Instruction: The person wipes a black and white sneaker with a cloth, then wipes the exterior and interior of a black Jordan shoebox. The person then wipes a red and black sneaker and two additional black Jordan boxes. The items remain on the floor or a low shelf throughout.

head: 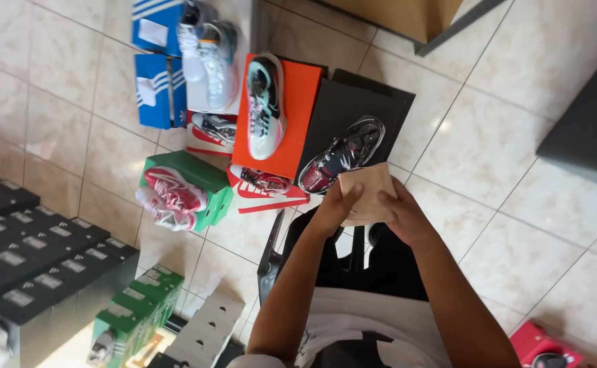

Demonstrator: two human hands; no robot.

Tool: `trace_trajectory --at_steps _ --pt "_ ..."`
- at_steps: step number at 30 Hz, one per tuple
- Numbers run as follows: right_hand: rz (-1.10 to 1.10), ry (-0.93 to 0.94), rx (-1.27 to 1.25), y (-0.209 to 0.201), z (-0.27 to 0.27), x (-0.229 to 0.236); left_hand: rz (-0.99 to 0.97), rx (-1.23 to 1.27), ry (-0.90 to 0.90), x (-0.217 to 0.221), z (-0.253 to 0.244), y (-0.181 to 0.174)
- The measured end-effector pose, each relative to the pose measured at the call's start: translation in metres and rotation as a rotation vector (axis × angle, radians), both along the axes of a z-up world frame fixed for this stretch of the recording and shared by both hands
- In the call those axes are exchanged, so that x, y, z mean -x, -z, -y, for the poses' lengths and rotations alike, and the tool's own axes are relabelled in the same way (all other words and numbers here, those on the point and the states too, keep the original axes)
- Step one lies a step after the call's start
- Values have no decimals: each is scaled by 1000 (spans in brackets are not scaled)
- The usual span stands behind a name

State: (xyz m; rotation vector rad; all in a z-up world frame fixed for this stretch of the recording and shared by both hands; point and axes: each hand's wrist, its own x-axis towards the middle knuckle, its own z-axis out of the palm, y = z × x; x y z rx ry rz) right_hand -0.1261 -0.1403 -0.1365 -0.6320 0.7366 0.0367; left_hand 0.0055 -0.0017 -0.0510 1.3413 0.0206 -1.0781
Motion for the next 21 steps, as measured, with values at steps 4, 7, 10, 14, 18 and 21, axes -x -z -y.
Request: trace_trajectory --at_steps 4,7,10,14,18,21 --pt "-66 249 142 58 -11 -14 612 -149 88 -9 -6 99" --pt "-49 534 227 102 -21 -9 1312 -292 48 -31 -15 131" --pt "-16 717 180 147 -24 3 1618 -456 17 -50 -25 154" --pt "14 650 175 137 -46 19 1210 -405 36 -46 -34 158" --pt "-19 611 356 140 -49 -2 1295 -461 118 -46 -33 176" --pt "-9 571 455 136 -60 -10 1267 -480 126 -34 -35 170"
